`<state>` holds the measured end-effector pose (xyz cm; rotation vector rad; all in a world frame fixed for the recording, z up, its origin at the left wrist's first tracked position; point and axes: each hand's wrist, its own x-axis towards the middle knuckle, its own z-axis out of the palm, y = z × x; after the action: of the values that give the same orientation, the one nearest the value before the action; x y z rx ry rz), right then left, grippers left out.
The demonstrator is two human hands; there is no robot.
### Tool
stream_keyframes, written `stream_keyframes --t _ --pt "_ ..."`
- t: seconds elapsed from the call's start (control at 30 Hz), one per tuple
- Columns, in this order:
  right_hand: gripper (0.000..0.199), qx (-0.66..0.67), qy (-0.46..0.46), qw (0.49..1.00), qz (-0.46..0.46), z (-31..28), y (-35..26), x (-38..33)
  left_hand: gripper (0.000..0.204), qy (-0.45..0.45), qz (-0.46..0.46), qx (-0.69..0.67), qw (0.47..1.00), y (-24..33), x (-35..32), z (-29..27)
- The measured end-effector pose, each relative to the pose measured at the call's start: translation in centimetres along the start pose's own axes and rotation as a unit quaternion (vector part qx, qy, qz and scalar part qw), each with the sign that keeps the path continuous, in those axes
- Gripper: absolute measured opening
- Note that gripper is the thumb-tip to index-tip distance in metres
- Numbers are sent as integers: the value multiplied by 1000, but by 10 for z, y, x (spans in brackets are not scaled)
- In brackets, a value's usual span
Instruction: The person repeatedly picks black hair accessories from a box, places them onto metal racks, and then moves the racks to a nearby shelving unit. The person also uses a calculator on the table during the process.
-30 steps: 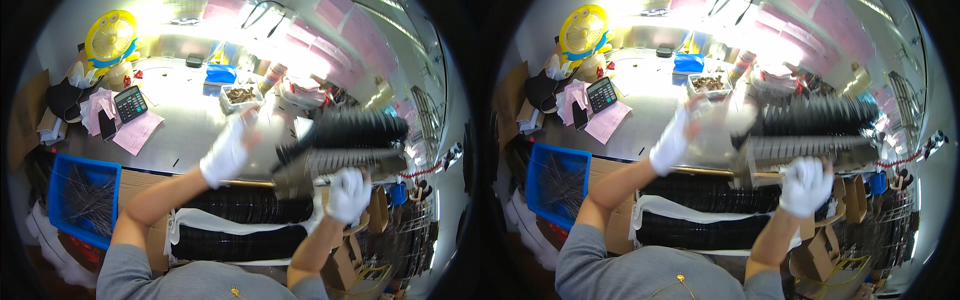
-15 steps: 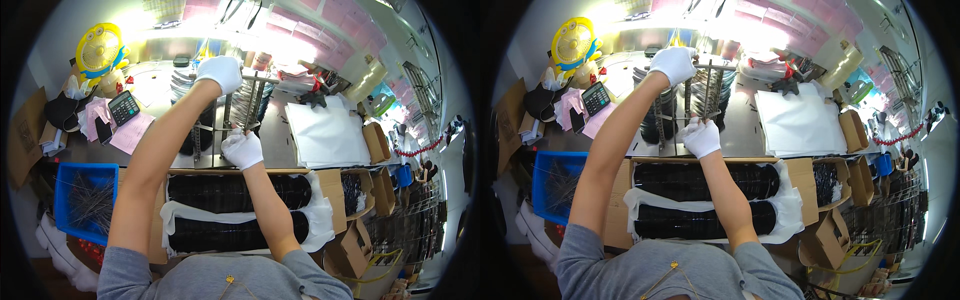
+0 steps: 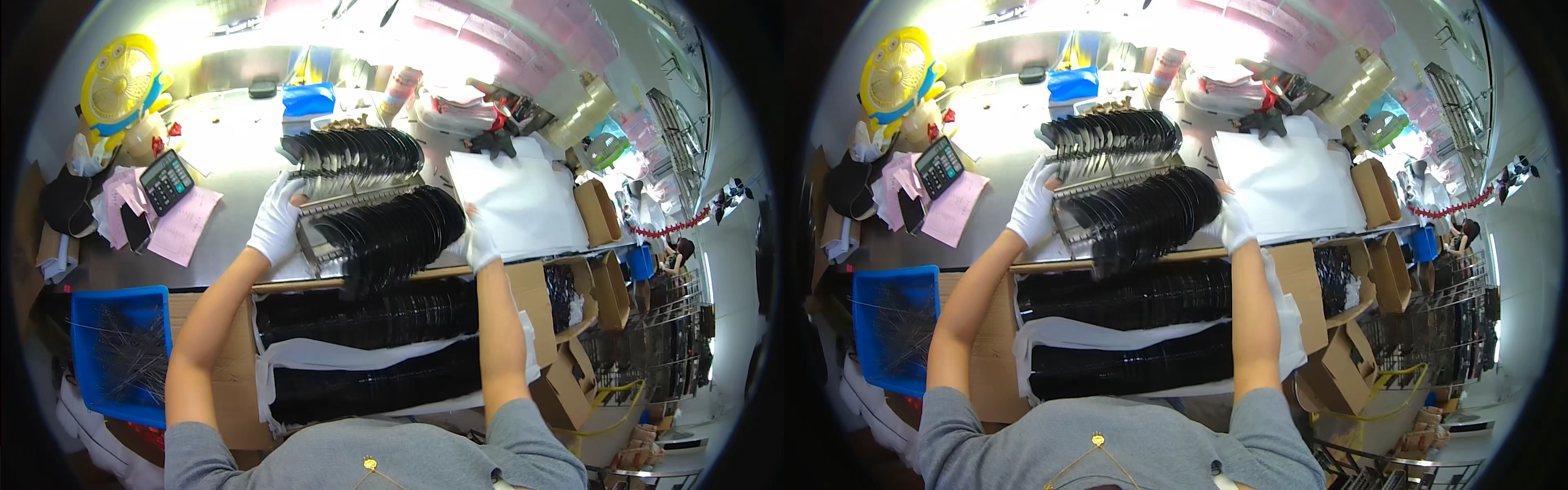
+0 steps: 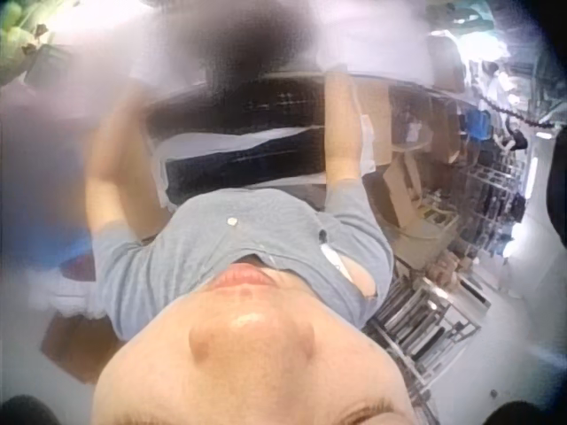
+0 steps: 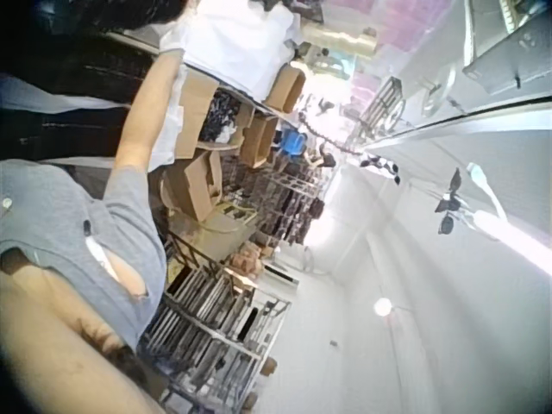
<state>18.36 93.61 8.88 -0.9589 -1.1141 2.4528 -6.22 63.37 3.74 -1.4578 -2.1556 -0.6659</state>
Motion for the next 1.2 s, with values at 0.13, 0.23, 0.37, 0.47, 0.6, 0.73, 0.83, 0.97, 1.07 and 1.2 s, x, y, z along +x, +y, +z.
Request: stream_keyframes --t 0.13,0.23,0.37,0.47,0.6,0.73,0.83,0.97,1.07,1.2 --pt "61 -593 99 789 -122 8 -1 19 35 -95 -206 -144 963 7 16 8" --pt "61 -619 63 757 -198 12 25 16 29 149 -77 -177 970 52 32 -13" --pt "36 -629 239 684 -282 -8 54 13 53 -139 35 -119 982 110 39 -33" --pt "21 -324 109 935 -98 -28 58 18 67 -197 48 -73 977 126 43 -28" --pt "34 165 -253 932 201 -37 64 0 75 -208 33 -56 976 127 41 -17" --pt "45 393 -288 868 91 4 81 -45 81 -235 12 -61 970 122 41 -20" --pt "37 152 -336 928 -49 53 47 -69 86 -273 -52 -151 949 121 54 -25" --pt "36 -377 -130 903 -161 104 30 -95 92 -128 -172 -837 504 131 70 -32" --pt "65 -457 -192 845 -199 97 49 -102 57 -146 -205 -863 438 122 63 -40" --pt "85 -422 213 843 -256 54 69 -78 19 145 -418 -817 370 62 41 -38"
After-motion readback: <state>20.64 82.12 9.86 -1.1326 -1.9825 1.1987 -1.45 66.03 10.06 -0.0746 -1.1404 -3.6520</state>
